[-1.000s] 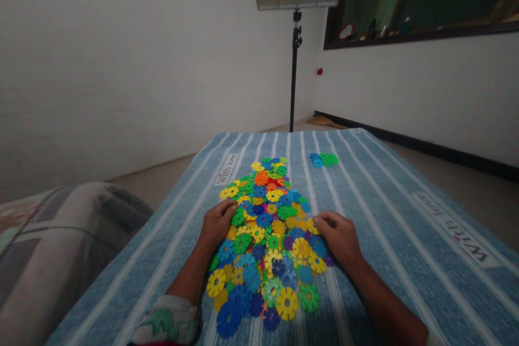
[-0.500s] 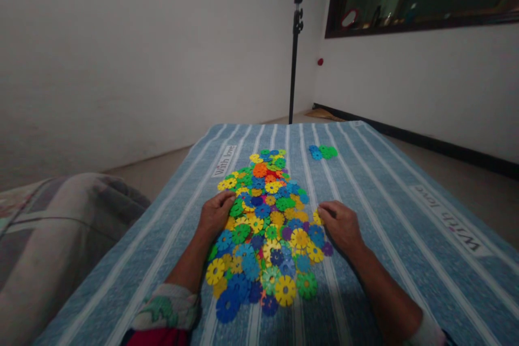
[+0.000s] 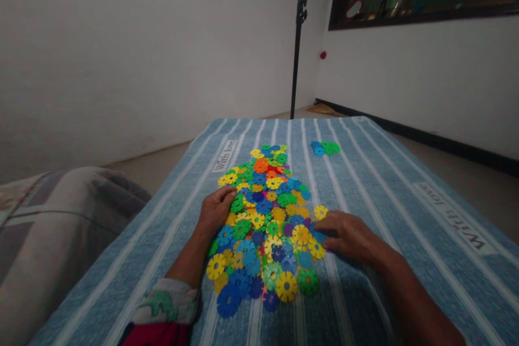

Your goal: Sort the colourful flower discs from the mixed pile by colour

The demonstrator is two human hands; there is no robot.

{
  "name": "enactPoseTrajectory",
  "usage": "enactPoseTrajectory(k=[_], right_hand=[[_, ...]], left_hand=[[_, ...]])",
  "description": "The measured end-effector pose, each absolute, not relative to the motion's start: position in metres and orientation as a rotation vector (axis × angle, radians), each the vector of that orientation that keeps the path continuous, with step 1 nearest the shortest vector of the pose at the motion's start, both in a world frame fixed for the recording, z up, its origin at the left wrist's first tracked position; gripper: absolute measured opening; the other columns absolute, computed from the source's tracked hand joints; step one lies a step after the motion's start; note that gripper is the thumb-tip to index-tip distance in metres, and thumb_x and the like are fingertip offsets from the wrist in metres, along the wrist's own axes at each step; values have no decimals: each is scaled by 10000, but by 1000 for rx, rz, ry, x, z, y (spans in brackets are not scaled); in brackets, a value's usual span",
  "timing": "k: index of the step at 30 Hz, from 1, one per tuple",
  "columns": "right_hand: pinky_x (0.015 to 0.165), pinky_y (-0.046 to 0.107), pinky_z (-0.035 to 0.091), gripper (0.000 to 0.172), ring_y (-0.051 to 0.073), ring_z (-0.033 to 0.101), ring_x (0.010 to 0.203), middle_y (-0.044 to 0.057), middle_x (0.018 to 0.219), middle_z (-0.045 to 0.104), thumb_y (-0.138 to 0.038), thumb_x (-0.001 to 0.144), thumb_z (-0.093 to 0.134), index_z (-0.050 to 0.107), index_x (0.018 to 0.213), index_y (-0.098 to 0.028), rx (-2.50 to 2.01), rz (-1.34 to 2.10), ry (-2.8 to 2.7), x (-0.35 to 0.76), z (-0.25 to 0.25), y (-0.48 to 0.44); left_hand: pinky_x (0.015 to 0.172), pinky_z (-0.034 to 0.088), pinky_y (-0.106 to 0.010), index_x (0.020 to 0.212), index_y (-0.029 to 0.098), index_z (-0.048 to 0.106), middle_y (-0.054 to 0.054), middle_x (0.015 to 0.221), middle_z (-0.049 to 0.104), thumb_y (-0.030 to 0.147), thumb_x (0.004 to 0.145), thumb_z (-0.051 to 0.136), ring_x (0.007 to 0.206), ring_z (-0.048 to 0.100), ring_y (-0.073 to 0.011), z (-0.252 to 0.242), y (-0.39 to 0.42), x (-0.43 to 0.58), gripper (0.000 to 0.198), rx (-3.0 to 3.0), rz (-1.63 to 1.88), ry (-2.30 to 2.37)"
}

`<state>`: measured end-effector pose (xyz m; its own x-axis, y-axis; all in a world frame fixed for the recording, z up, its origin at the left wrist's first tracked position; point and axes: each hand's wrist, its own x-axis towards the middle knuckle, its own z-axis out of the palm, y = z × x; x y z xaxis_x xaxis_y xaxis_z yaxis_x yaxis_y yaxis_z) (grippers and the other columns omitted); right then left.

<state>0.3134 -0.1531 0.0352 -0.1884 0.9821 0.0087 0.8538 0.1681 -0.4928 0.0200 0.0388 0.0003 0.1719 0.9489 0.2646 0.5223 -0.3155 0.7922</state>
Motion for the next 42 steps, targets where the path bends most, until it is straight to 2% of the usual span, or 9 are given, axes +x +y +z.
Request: enactPoseTrajectory(k=[3,10,14,28,32,36,42], right_hand=[[720,239,350,267,165,567,855,1,861,654,-102,749,534,699,883,-264,-1805,522,-2155,309,35,-154],[721,248,336,203,170,559,848,23,833,640,-101,765,510,665,801,-228,-1888,479,-2200,306,34,-154],[715,246,338,189,170,563,844,23,842,642,-133,767,510,663,831,-225,-1884,516,-2162,309,32,-152],[640,237,345,178,143,538,704,7,777,647,-181,705,536,683,800,-216,-1859,457,-1967,313,27,-151],[681,249,372,197,164,563,758,27,811,657,-247,730,560,690,870,-200,-1909,372,-1869,319,23,-140],[707,253,364,196,174,567,800,47,854,668,-240,746,563,685,889,-186,-2018,202,-1872,316,25,-112],[701,265,335,182,192,572,878,74,944,682,-268,820,532,666,914,-189,-2112,93,-2020,307,25,-74]], left_hand=[[869,508,-339,807,198,717,-22,897,749,458,679,561,897,661,-235,-2,40,19,328,1904,1041,1390],[895,497,-340,820,188,723,-40,933,745,453,698,545,926,667,-238,-6,43,17,342,1930,1033,1390],[874,503,-343,817,188,715,-34,904,741,453,703,539,899,669,-237,-5,43,18,338,1936,1020,1390],[849,511,-326,787,207,706,-13,864,747,457,686,537,875,664,-232,3,38,22,319,1927,1015,1408],[842,513,-315,776,216,709,-4,863,750,453,681,537,874,666,-230,2,40,21,308,1927,1021,1405],[850,508,-322,778,216,714,-8,877,754,459,674,542,884,667,-237,-2,42,20,315,1914,1038,1411],[778,521,-306,772,219,701,3,801,739,451,695,529,827,667,-226,0,41,19,299,1932,1026,1384]])
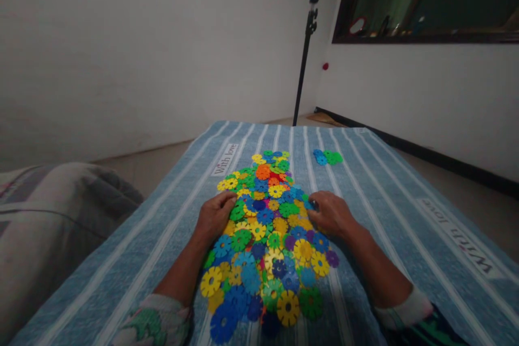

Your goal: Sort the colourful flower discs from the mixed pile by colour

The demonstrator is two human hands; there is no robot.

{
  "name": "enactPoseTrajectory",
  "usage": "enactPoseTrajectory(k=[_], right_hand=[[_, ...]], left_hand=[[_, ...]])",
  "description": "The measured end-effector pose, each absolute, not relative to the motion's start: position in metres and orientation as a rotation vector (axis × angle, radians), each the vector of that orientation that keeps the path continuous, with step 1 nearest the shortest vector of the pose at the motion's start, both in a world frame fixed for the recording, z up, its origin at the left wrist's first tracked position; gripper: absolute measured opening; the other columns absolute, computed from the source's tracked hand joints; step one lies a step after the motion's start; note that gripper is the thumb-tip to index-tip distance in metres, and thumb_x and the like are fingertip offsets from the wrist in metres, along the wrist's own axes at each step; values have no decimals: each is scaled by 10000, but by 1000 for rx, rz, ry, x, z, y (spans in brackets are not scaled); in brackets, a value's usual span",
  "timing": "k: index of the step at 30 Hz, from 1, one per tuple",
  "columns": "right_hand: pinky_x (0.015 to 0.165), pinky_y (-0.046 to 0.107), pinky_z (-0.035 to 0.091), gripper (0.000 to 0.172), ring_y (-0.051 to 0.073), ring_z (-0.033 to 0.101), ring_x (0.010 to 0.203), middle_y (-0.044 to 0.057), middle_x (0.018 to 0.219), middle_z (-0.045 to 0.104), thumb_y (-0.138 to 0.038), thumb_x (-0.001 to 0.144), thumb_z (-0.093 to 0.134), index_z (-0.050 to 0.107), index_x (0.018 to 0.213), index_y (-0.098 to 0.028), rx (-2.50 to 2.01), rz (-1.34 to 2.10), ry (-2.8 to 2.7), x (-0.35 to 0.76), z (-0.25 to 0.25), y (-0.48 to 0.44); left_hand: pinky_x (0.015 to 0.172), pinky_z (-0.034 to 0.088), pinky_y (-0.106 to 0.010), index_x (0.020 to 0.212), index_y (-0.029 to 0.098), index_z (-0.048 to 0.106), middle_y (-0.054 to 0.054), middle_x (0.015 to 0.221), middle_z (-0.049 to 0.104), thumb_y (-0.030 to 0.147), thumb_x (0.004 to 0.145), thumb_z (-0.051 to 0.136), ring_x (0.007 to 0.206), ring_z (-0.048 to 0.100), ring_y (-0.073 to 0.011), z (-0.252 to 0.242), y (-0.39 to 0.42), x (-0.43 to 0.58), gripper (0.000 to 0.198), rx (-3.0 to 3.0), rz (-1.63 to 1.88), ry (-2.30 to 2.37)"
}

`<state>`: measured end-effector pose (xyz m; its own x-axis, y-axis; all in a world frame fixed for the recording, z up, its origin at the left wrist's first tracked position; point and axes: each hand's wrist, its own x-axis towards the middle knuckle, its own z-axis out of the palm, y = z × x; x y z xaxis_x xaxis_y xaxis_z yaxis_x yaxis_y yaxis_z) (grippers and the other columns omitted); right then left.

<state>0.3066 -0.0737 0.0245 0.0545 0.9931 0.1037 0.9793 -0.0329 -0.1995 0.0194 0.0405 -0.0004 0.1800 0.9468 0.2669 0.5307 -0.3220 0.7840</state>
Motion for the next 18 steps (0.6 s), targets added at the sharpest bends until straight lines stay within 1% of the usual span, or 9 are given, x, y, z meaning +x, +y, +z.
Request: enactPoseTrajectory(k=[7,13,18], right_hand=[[693,273,325,225,203,570,913,86,985,677,-306,853,504,662,965,-193,-2160,83,-2075,304,19,-68],[673,278,324,251,207,583,893,96,950,675,-331,857,488,675,925,-178,-2203,74,-2103,302,23,-66],[696,279,332,230,207,583,916,89,966,675,-304,842,492,665,927,-179,-2182,84,-2078,304,19,-65]], left_hand=[[794,514,-308,814,213,705,-2,839,739,472,719,519,829,672,-220,-4,41,18,332,1940,1012,1378],[789,513,-317,813,210,708,-9,836,741,474,714,516,833,676,-229,-5,42,17,341,1940,1010,1394],[799,513,-315,812,211,710,-7,844,743,470,711,524,844,675,-229,-4,43,17,334,1934,1013,1402]])
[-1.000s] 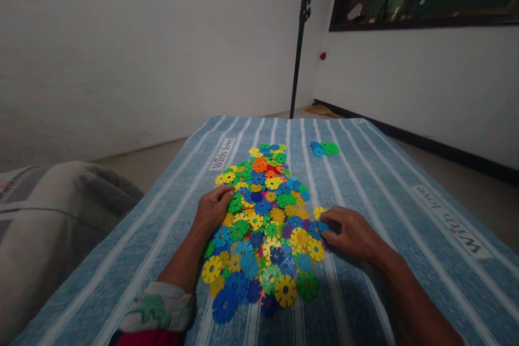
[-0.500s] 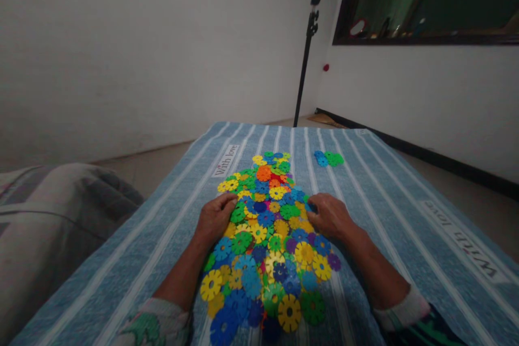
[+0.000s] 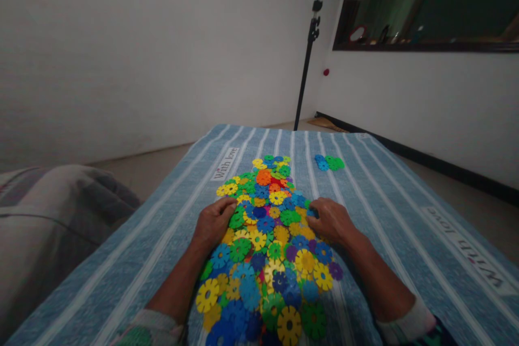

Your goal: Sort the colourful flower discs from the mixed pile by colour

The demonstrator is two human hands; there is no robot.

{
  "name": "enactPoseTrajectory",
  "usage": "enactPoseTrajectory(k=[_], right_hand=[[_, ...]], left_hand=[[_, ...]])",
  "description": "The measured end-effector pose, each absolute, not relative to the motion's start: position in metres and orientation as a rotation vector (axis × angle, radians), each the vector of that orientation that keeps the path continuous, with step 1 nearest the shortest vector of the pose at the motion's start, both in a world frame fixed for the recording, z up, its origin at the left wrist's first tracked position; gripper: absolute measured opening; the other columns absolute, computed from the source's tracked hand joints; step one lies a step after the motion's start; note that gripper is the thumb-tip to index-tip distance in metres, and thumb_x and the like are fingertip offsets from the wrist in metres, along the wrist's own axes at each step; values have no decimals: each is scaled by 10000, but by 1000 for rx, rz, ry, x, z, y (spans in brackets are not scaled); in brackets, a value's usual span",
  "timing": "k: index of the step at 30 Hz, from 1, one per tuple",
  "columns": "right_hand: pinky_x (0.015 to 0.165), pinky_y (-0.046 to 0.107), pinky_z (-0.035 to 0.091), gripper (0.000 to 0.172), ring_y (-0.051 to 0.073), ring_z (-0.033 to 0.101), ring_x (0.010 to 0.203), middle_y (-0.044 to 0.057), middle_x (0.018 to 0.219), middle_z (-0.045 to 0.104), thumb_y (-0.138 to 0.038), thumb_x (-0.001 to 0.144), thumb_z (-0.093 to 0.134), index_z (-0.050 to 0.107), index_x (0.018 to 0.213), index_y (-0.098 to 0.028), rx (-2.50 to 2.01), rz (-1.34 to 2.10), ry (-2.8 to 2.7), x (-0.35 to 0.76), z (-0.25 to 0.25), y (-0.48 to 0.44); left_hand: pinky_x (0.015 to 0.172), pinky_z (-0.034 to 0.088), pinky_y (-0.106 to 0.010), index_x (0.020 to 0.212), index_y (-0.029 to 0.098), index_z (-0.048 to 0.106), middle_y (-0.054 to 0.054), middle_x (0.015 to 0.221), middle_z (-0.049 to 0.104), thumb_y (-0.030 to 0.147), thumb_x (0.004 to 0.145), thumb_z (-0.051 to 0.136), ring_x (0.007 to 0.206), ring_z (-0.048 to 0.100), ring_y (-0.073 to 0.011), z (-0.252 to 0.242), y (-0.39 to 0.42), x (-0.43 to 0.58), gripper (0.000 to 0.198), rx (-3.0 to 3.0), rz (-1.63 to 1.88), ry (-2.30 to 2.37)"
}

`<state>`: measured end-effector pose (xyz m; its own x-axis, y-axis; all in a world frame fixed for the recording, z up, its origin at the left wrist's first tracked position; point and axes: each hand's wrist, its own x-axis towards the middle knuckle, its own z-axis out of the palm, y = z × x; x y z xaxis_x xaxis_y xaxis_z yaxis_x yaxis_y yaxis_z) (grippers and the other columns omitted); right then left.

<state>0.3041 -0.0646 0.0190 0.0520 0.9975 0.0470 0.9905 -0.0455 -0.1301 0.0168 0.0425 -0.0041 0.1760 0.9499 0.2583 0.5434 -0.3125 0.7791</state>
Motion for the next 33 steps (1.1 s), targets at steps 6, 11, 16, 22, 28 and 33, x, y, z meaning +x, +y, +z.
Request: enactPoseTrajectory(k=[6,11,16,22,28,33], right_hand=[[704,268,328,204,191,574,891,72,950,669,-277,820,513,663,920,-183,-2153,137,-2038,308,18,-65],[693,253,330,237,183,575,874,52,936,659,-321,795,565,666,968,-194,-2116,279,-2039,316,27,-67],[672,256,326,240,190,574,862,59,935,647,-331,755,625,667,941,-187,-2163,357,-2116,320,35,-70],[678,257,318,158,181,569,880,78,933,639,-239,780,554,678,848,-169,-2213,284,-2193,316,35,-71],[659,252,304,135,165,561,846,62,896,639,-199,749,543,666,794,-167,-2192,288,-2170,321,30,-69],[629,248,297,117,160,556,802,49,866,635,-246,739,579,660,778,-172,-2160,323,-2130,324,29,-68]], left_hand=[[790,509,-310,796,210,697,-2,820,737,490,716,518,824,670,-226,0,41,17,342,1958,985,1402],[806,509,-313,804,209,700,-6,845,740,483,719,508,851,671,-229,1,41,18,345,1955,976,1412],[805,505,-316,805,215,700,-4,833,740,481,725,504,861,671,-234,-3,43,18,340,1956,993,1399],[808,499,-320,813,209,701,-11,851,740,473,721,499,868,671,-237,-2,42,19,344,1945,986,1413],[790,507,-309,799,215,703,0,815,738,474,713,511,839,671,-229,0,41,20,334,1933,999,1400],[775,508,-303,806,215,708,2,814,736,475,722,509,827,671,-224,-1,41,20,338,1942,997,1405]])
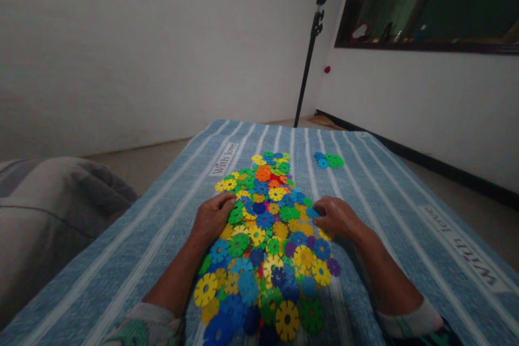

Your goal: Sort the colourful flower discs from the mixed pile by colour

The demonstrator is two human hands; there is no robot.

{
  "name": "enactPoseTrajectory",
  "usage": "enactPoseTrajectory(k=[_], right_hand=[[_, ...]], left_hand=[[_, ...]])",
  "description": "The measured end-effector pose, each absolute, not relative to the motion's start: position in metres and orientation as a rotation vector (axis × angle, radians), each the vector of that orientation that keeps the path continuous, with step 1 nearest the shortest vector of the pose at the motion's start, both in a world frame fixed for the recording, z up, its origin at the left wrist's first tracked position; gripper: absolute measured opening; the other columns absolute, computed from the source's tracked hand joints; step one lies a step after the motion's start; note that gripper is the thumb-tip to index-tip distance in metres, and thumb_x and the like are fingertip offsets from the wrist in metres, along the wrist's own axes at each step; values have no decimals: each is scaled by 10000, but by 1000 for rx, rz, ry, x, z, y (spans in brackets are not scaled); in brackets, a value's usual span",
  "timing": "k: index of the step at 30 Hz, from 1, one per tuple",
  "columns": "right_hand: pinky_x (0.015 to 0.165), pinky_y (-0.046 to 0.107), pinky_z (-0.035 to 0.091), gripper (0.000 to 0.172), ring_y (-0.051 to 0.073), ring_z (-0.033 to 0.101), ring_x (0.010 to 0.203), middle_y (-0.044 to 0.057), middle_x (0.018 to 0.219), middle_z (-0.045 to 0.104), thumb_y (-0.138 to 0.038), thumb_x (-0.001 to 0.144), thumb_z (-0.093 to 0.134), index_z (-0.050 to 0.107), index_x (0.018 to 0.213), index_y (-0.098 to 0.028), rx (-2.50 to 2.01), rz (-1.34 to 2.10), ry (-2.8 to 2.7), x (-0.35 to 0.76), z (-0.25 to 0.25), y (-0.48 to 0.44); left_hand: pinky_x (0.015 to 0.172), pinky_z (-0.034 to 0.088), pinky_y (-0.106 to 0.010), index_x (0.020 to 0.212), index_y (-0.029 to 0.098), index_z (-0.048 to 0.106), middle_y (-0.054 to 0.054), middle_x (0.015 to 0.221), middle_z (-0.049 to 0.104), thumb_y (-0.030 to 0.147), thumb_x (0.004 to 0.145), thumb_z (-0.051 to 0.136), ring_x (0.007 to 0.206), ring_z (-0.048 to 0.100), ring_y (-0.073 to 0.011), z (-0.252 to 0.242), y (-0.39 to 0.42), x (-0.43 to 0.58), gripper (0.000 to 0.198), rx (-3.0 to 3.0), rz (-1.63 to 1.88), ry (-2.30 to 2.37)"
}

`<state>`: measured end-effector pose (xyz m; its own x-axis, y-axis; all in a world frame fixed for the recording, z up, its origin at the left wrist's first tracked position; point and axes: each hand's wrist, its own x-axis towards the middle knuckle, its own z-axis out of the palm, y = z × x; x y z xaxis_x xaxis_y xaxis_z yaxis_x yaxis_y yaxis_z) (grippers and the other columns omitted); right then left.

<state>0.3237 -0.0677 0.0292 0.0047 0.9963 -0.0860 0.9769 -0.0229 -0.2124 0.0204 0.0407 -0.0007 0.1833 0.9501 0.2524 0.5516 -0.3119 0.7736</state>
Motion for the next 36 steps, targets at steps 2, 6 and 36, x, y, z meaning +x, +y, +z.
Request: enactPoseTrajectory(k=[2,6,36], right_hand=[[620,246,297,107,158,557,786,46,852,633,-248,732,592,659,759,-170,-2158,333,-2112,324,28,-67],[627,240,311,121,157,560,776,43,831,636,-243,705,630,665,786,-159,-2141,350,-2027,325,27,-67],[703,252,336,225,183,572,898,52,942,643,-299,786,598,712,950,-196,-2135,361,-2141,316,34,-67]], left_hand=[[781,507,-302,807,216,708,3,820,737,471,728,504,835,671,-224,-1,41,20,336,1954,994,1401],[801,505,-309,815,214,710,0,830,740,473,728,504,850,672,-228,-2,42,19,342,1970,991,1406],[829,506,-316,810,210,706,-13,864,744,469,714,506,875,672,-233,4,39,20,341,1940,982,1418]])
